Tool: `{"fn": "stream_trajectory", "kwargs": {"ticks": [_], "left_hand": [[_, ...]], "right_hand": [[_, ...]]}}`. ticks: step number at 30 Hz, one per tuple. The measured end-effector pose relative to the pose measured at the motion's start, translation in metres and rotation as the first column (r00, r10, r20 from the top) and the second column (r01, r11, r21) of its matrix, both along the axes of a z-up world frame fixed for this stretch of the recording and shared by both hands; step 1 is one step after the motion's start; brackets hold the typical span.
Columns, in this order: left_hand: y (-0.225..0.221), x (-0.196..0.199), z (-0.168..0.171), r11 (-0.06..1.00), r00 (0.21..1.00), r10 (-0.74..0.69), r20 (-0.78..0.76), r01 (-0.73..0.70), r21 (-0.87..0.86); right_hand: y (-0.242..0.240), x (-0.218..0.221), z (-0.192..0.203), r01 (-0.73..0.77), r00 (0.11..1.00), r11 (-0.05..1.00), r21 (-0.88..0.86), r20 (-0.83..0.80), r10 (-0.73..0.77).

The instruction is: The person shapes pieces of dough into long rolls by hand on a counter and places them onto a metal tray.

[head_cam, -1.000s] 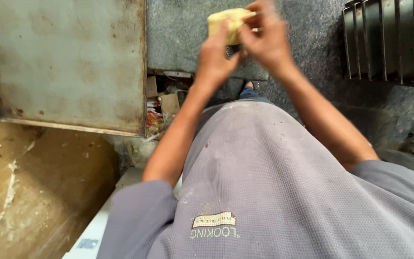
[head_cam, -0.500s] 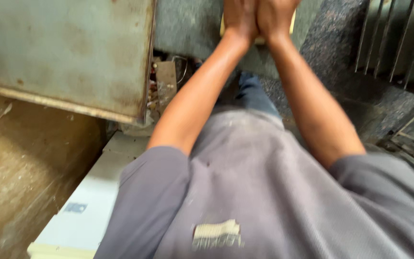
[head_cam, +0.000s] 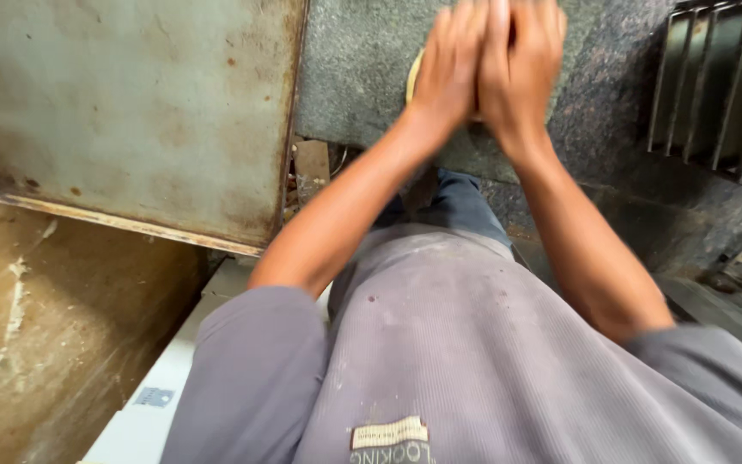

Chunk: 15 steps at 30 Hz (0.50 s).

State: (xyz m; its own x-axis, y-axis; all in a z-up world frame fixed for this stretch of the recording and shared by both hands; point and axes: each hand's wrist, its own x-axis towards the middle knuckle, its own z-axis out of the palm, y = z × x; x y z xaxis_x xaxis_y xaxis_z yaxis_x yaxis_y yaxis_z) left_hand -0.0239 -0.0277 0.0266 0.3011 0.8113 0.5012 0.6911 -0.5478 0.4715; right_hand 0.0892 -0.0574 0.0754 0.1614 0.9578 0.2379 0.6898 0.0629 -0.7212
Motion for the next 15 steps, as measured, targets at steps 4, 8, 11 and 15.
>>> {"fn": "stream_trajectory", "kwargs": {"ticks": [4, 8, 11, 15], "left_hand": [[-0.08, -0.04, 0.039, 0.978, 0.953, -0.198, -0.231, 0.176, -0.116], [-0.066, -0.035, 0.041, 0.975, 0.907, -0.183, -0.379, 0.119, -0.185], [-0.026, -0.02, 0.033, 0.996, 0.907, -0.086, -0.412, 0.068, -0.059], [-0.007, -0.015, 0.058, 0.989, 0.955, -0.127, -0.269, 0.102, -0.104]], "right_hand": [[-0.086, -0.021, 0.036, -0.143, 0.979, 0.986, -0.083, 0.131, 0.153], [-0.078, -0.026, 0.023, -0.189, 0.959, 0.982, 0.027, 0.222, 0.178], [-0.041, -0.019, 0.01, -0.091, 0.96, 0.994, 0.064, 0.271, 0.071], [-0.028, -0.016, 0.055, -0.072, 0.95, 0.99, -0.124, 0.295, 0.106]]}}
